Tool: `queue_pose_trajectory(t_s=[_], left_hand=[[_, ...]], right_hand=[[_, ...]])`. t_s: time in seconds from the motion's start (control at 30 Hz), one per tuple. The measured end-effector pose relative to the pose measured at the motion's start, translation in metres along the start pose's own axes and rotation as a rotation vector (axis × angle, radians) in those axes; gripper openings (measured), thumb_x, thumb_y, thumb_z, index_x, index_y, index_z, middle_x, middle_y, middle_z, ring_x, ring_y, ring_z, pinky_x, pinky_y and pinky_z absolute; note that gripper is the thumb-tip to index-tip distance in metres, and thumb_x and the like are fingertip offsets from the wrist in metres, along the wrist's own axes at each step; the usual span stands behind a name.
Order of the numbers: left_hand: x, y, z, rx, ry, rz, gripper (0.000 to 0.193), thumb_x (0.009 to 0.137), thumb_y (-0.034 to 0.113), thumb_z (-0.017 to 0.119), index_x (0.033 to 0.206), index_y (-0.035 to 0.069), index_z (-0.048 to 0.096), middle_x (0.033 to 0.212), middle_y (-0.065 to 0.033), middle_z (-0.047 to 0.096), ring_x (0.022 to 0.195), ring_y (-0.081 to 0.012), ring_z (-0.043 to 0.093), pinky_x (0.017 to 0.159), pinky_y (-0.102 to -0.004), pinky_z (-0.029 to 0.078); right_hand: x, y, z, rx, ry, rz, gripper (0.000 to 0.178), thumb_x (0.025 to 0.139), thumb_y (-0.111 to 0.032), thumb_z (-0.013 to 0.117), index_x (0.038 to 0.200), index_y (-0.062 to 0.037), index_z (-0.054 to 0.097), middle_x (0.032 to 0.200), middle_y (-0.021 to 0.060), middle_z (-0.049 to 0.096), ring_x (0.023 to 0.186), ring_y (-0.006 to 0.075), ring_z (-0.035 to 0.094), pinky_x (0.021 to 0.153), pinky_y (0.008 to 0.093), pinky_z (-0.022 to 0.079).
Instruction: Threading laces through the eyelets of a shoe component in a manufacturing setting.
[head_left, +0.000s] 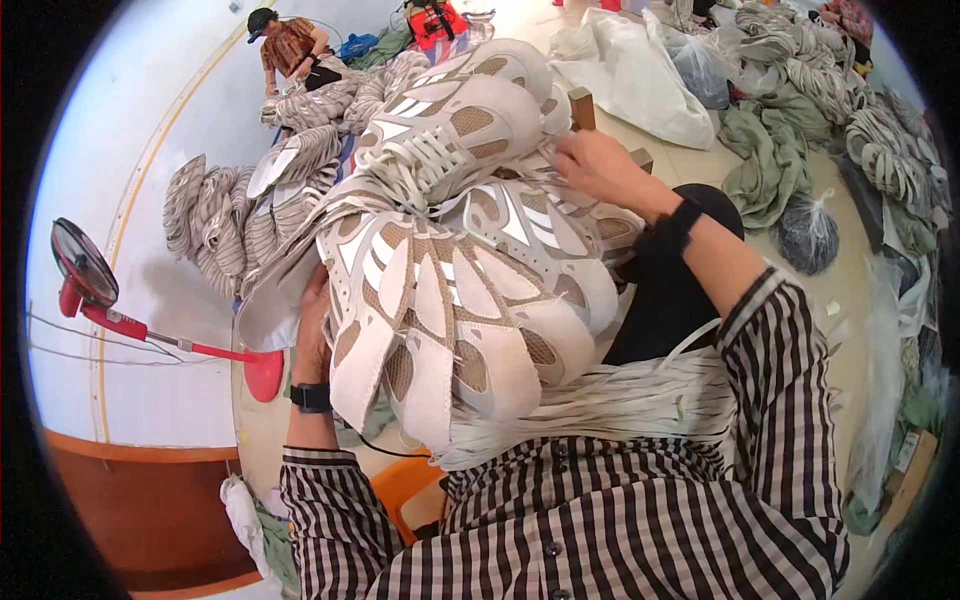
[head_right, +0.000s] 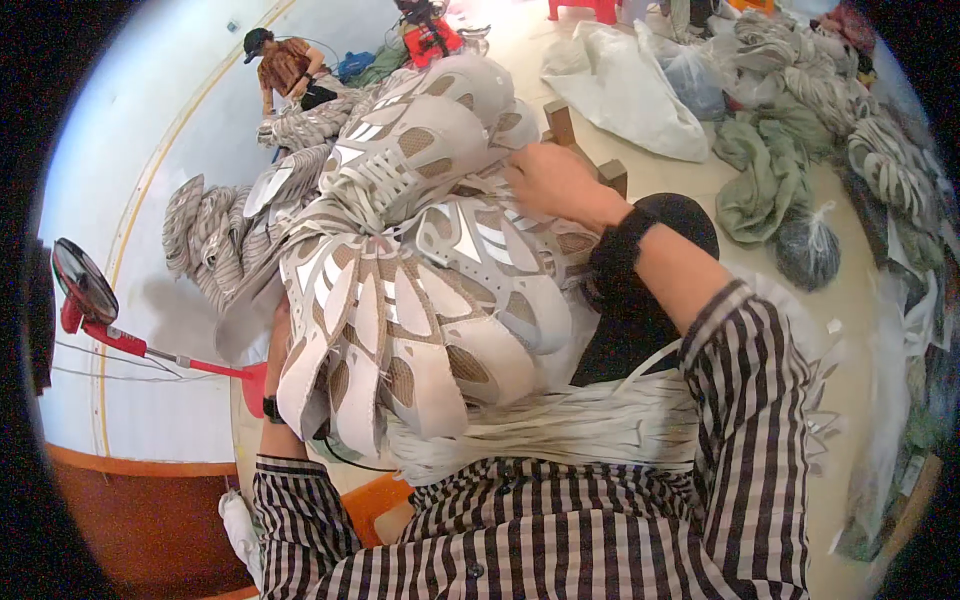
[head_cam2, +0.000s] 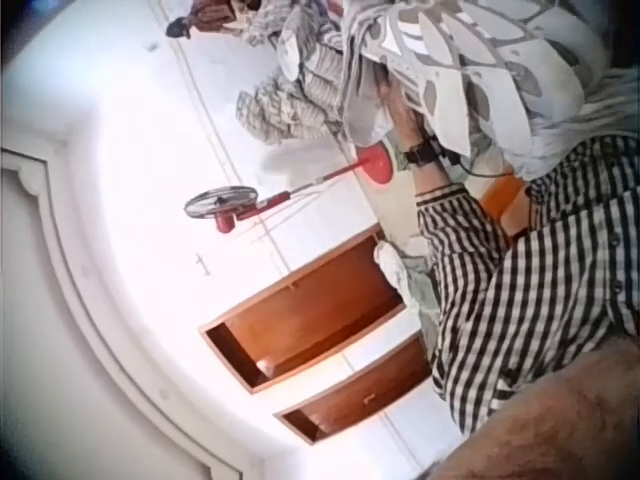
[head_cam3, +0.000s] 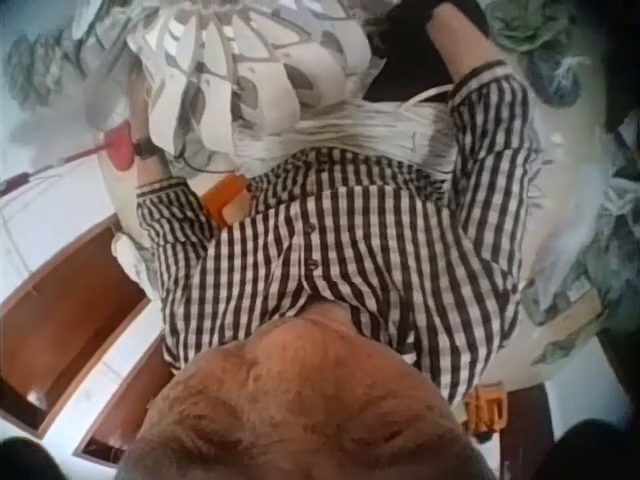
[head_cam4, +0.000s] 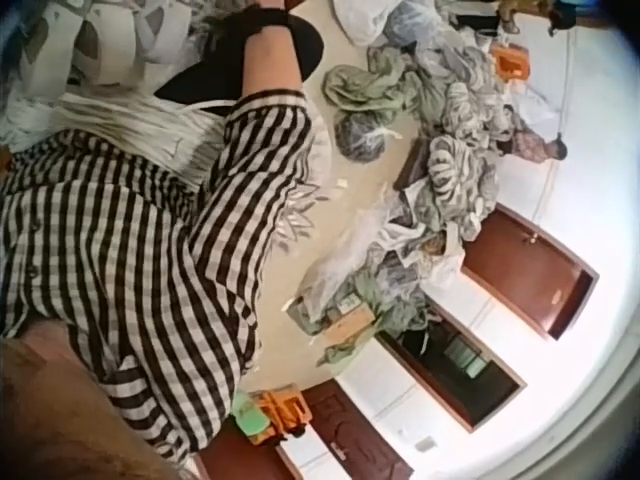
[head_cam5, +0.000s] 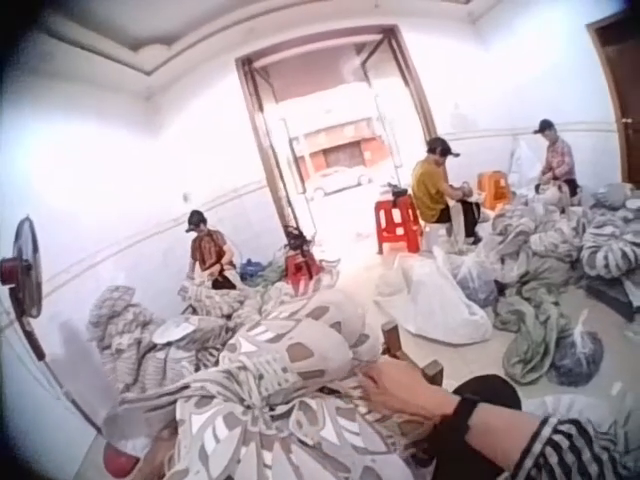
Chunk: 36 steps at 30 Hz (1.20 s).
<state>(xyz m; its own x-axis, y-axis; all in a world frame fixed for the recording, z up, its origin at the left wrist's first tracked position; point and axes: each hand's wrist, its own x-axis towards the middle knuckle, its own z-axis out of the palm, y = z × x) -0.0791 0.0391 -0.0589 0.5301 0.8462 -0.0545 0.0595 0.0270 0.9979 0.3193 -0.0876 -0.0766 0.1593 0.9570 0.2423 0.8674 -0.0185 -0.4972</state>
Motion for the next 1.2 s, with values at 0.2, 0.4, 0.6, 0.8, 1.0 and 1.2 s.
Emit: queue_pose_trajectory(t_s=[0.2,0.4,0.6,0.8,1.0,1.2], left_hand=[[0.001,0.006,0.014,0.147,0.131,-0.133,0.052,0.091,0.019,0.058,0.136,0.000,0.039,0.119,-0.0128,0.058,0.098,-0.0181,0.062,0.080,-0.0278,0.052],[-0.022,0.000,0.007,0.132,0.222,-0.155,0.050,0.091,0.018,0.057,0.135,0.001,0.040,0.115,-0.0112,0.060,0.094,-0.0183,0.063,0.079,-0.0272,0.052],[-0.053,-0.033,-0.064,0.252,0.148,-0.161,0.059,0.081,0.016,0.065,0.134,0.001,0.041,0.122,-0.0124,0.057,0.101,-0.0220,0.061,0.085,-0.0306,0.051],[-0.046,-0.038,-0.053,0.079,0.168,-0.050,0.056,0.083,0.011,0.061,0.135,0.002,0.041,0.124,-0.0128,0.056,0.104,-0.0224,0.061,0.086,-0.0329,0.052],[-0.042,-0.032,-0.044,0.007,0.204,-0.127,0.048,0.088,0.009,0.057,0.133,0.003,0.044,0.119,-0.0126,0.059,0.097,-0.0212,0.063,0.080,-0.0311,0.055],[-0.043,-0.022,-0.032,-0.045,0.223,-0.169,0.052,0.084,0.005,0.058,0.134,0.003,0.043,0.118,-0.0123,0.060,0.098,-0.0220,0.063,0.081,-0.0321,0.054]], right_hand=[[0.018,0.065,0.068,-0.007,-0.153,0.133,0.038,0.093,-0.031,0.043,0.100,-0.0002,0.063,0.090,0.0243,0.064,0.087,0.0409,0.060,0.078,0.0433,0.047],[-0.011,0.020,0.052,0.463,-0.404,0.197,0.050,0.094,-0.040,0.040,0.095,0.0053,0.059,0.089,0.0298,0.061,0.085,0.0437,0.060,0.076,0.0495,0.047],[-0.119,-0.053,0.059,0.423,0.009,0.091,0.021,0.088,-0.021,0.056,0.090,-0.0052,0.043,0.066,0.0213,0.054,0.063,0.0456,0.055,0.055,0.0524,0.041],[-0.110,-0.042,0.061,0.425,-0.007,0.035,0.020,0.089,-0.019,0.055,0.089,-0.0043,0.042,0.066,0.0223,0.054,0.065,0.0446,0.056,0.055,0.0497,0.042],[-0.036,0.013,0.044,0.663,-0.266,0.281,0.034,0.095,-0.031,0.046,0.086,-0.0003,0.058,0.074,0.0212,0.062,0.071,0.0348,0.061,0.062,0.0413,0.046],[-0.015,0.066,0.108,-0.387,-0.073,-0.106,0.042,0.072,-0.018,0.064,0.106,0.0017,0.049,0.097,0.0184,0.057,0.093,0.0349,0.058,0.080,0.0423,0.045]])
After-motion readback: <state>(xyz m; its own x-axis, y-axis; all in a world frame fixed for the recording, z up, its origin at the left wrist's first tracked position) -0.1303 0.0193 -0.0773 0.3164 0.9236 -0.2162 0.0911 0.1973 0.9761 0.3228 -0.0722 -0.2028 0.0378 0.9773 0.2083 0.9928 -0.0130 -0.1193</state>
